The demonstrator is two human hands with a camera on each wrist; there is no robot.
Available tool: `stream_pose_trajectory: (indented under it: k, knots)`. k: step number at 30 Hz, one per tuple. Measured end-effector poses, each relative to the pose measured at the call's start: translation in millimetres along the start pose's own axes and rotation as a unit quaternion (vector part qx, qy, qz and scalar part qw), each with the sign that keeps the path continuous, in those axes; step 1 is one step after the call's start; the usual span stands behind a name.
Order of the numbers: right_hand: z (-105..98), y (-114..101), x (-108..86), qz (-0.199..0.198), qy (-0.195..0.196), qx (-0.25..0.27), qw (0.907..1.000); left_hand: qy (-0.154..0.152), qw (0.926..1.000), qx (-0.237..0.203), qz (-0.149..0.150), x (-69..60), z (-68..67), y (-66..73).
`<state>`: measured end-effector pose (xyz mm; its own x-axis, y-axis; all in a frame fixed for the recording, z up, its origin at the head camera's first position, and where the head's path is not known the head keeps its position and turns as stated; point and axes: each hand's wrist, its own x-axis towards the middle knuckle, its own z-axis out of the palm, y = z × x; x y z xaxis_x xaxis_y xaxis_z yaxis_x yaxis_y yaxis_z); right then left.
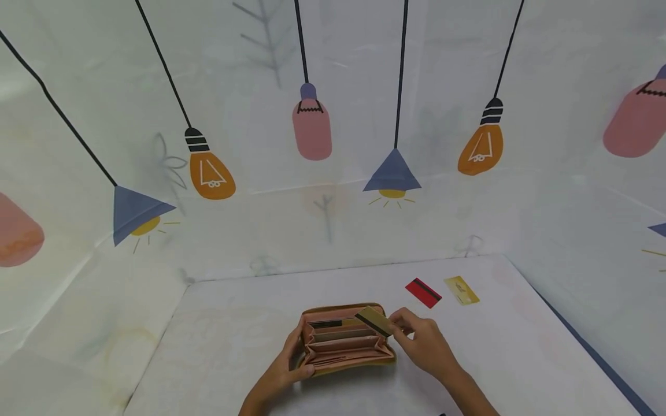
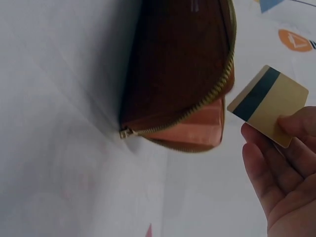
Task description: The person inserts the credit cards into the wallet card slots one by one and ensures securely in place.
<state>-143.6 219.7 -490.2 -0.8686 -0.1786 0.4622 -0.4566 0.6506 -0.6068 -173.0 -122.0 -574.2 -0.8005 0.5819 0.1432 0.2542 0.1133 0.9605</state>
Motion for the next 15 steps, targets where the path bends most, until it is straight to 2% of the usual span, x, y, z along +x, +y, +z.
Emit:
stream_pose_trajectory:
  k: [8, 15]
  knots:
    - [14.3, -6.3, -1.3, -0.052, -0.005, 0.014, 0.9985, 0.011, 0.9989, 0.003, -0.046, 0.0, 1.1, 3.6]
    - [17.2, -10.3, 0.7, -0.074, -0.009, 0.026, 0.9969, 0.009, 0.9995, 0.007, -0.029, 0.9, 0.7, 1.2]
